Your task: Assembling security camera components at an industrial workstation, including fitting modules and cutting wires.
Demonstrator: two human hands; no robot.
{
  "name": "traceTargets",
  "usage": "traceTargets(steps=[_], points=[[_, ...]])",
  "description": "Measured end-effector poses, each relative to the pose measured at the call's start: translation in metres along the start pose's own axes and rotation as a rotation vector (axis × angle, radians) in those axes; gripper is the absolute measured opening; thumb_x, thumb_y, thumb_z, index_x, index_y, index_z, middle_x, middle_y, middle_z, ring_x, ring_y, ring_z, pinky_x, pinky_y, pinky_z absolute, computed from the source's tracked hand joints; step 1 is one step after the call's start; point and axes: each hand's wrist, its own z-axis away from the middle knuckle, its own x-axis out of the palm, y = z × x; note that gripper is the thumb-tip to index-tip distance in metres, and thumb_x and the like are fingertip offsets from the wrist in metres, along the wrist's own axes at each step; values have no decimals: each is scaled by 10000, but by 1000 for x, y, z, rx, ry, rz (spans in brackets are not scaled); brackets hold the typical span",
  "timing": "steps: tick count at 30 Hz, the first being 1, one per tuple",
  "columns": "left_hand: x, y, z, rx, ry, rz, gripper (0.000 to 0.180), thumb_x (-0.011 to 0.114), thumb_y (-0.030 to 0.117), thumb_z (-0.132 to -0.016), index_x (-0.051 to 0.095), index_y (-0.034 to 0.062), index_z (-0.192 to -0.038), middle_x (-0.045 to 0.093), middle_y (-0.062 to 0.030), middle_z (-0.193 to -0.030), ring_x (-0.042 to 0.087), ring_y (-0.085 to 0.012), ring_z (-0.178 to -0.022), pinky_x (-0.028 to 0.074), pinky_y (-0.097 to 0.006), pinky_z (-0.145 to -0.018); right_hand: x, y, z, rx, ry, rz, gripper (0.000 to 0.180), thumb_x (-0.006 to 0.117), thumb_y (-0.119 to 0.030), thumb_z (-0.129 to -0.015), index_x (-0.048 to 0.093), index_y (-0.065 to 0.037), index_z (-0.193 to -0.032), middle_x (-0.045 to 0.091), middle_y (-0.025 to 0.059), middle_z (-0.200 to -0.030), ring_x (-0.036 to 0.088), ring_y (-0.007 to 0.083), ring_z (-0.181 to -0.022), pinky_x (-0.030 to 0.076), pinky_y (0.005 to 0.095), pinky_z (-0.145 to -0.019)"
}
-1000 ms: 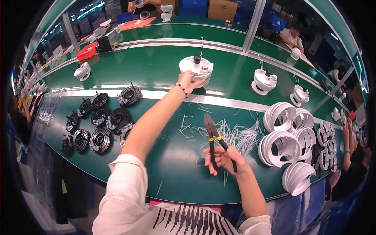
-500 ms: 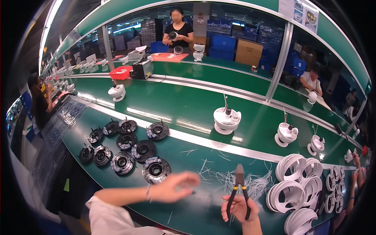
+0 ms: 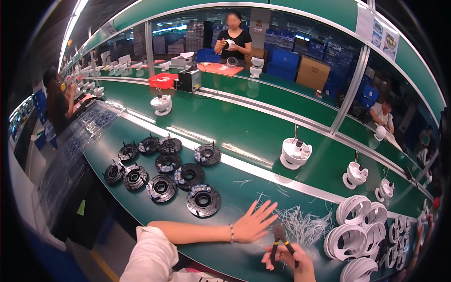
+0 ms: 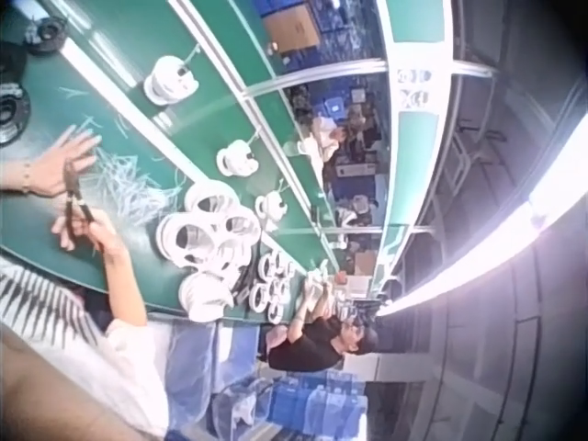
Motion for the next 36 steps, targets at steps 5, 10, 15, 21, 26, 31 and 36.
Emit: traceTargets(steps=[5,10,15,21,26,31,36], points=[[-10,-3,-16,78,371,287,451,503,-6,-674,460,33,-1122,355,-184,-1254,341,-346,-1163,299,-408,-959,19,20,16,54,28,239,542,606,-180,-762,395,23,-1218,504,173,-1119,515,212,-982,405,332,-837],[-24,-15,7,-21,341,397,327,493,-40,-666,524,18,-986,459,-207,-1141,467,-347,-1028,386,-379,-855,37,35,1,-312,130,861,614,633,-161,-593,457,-33,-1168,492,147,-1099,455,294,-1009,333,375,-911],[-24,-11,3,34,271,472,275,447,-118,-650,567,-3,-870,573,-159,-973,576,-293,-854,460,-312,-735,37,73,-2,-430,312,1296,608,647,-179,-560,470,-30,-1122,468,136,-1083,444,282,-998,330,373,-872],[-25,-17,8,101,221,433,306,423,-124,-594,577,-4,-830,600,-152,-910,596,-299,-807,477,-331,-706,27,85,-8,-272,319,1471,565,602,-344,-699,442,-4,-1120,439,159,-1131,427,298,-1064,322,433,-899],[-23,-19,-2,66,157,534,286,404,-137,-632,568,-18,-833,605,-152,-891,599,-290,-794,478,-316,-692,28,66,-4,-427,498,1464,420,646,-266,-688,528,13,-978,472,159,-1150,409,335,-1115,270,496,-949],[-22,-20,2,95,164,520,292,403,-144,-637,573,-22,-840,606,-157,-864,607,-256,-725,476,-280,-642,26,38,21,-753,833,1604,263,664,-164,-621,590,-39,-840,599,92,-938,559,264,-889,432,406,-784],[-15,-21,3,27,196,590,302,398,-153,-640,577,-24,-847,606,-144,-829,605,-217,-677,466,-259,-592,-15,-36,98,-375,1936,1390,319,630,-29,-677,552,-11,-986,583,52,-621,476,84,-460,363,209,-432]])
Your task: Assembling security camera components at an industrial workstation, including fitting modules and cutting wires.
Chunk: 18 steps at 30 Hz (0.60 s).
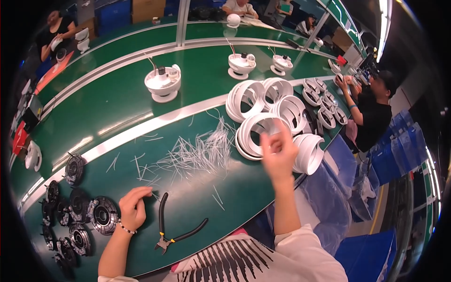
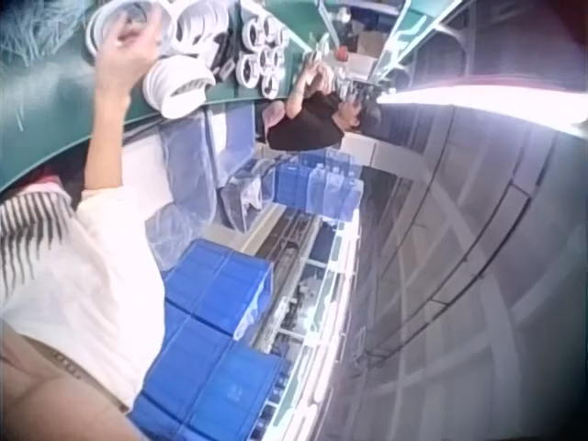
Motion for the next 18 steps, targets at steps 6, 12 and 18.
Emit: traceTargets(steps=[6,12,18], points=[[-3,3,-2,5,41,21,294,388,-153,-654,580,-24,-835,604,-140,-831,605,-197,-658,476,-255,-590,-1,38,-37,35,-34,161,316,621,-200,-715,571,20,-937,625,133,-672,582,215,-479,446,304,-517],[0,2,-2,-18,54,27,290,389,-147,-661,587,-15,-828,605,-131,-799,607,-194,-651,478,-252,-580,-10,12,-34,-15,121,-58,185,642,-125,-715,610,15,-831,616,100,-629,582,142,-468,435,235,-442],[-11,1,10,-45,90,3,291,404,-144,-654,592,-11,-832,606,-128,-785,609,-190,-650,480,-252,-574,10,-85,15,-571,-198,-252,216,695,-58,-621,633,-41,-828,595,58,-603,568,136,-491,434,209,-452]])
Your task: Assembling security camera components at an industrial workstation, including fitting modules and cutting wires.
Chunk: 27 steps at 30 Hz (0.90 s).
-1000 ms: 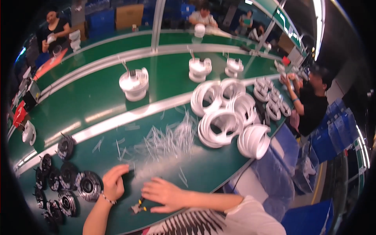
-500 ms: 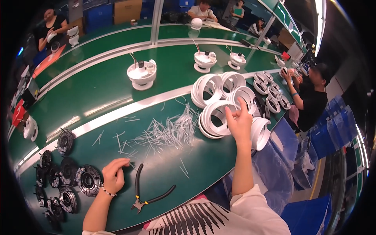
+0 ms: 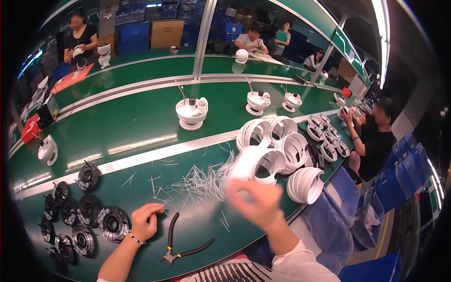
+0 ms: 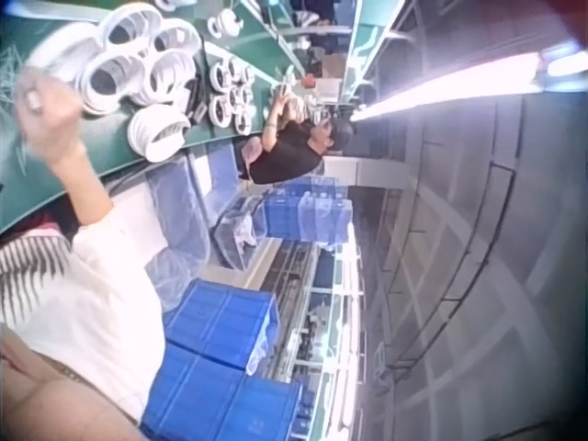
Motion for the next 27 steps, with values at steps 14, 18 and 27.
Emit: traceTargets(steps=[14,18,27], points=[[-11,15,1,-226,14,402,226,379,-22,-807,537,-27,-969,586,-145,-917,623,-196,-719,509,-252,-571,61,-83,66,-452,-831,-220,517,516,-98,-673,418,108,-1136,490,50,-515,513,166,-441,408,278,-403],[-20,39,-23,-511,-84,343,366,553,20,-765,444,-15,-1112,521,-146,-1051,595,-181,-823,523,-258,-615,55,-74,50,-580,-751,-82,509,510,-73,-649,454,60,-1137,422,-4,-531,456,110,-471,359,229,-453],[-34,31,-29,-631,-135,693,257,385,35,-828,441,-54,-1063,562,-121,-846,578,-180,-493,461,-237,-393,56,-61,14,-419,-540,-246,714,664,-246,-599,366,15,-1193,385,199,-1171,353,347,-1121,314,468,-879]])
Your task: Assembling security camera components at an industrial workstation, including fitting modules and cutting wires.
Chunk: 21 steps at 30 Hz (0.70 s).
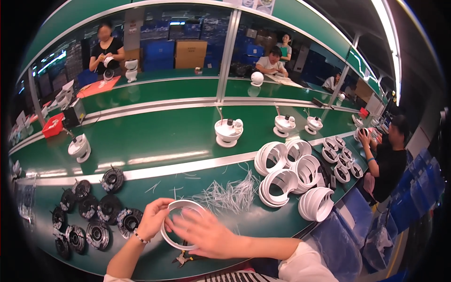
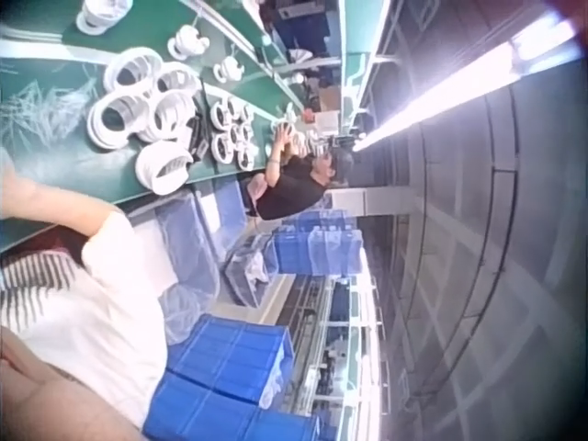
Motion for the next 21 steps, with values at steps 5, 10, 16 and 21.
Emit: traceTargets(steps=[5,10,16,21], points=[[19,13,-3,13,70,-86,234,371,52,-852,498,-16,-1036,586,-97,-788,555,-126,-453,440,-215,-380,16,18,-2,330,-136,-113,1115,772,-333,-466,118,-48,-1324,81,215,-1364,127,429,-1235,208,528,-955],[12,16,-4,218,130,-640,241,416,83,-829,515,-2,-1032,578,-174,-951,586,-281,-850,473,-350,-726,37,27,4,304,11,-200,1095,769,-325,-450,155,-11,-1300,174,207,-1330,209,403,-1199,230,456,-969],[47,110,30,938,289,-870,301,455,-21,-719,529,-16,-1012,500,-178,-1121,449,-362,-1086,380,-403,-887,55,41,9,366,177,-112,1111,780,-367,-456,156,21,-1288,200,249,-1311,227,393,-1203,205,463,-979],[96,137,25,1571,-9,-491,178,500,-49,-719,585,-37,-875,601,-174,-916,583,-295,-863,464,-399,-770,69,57,23,400,177,114,1069,773,-356,-485,171,-4,-1295,190,242,-1323,247,404,-1177,213,476,-962]])
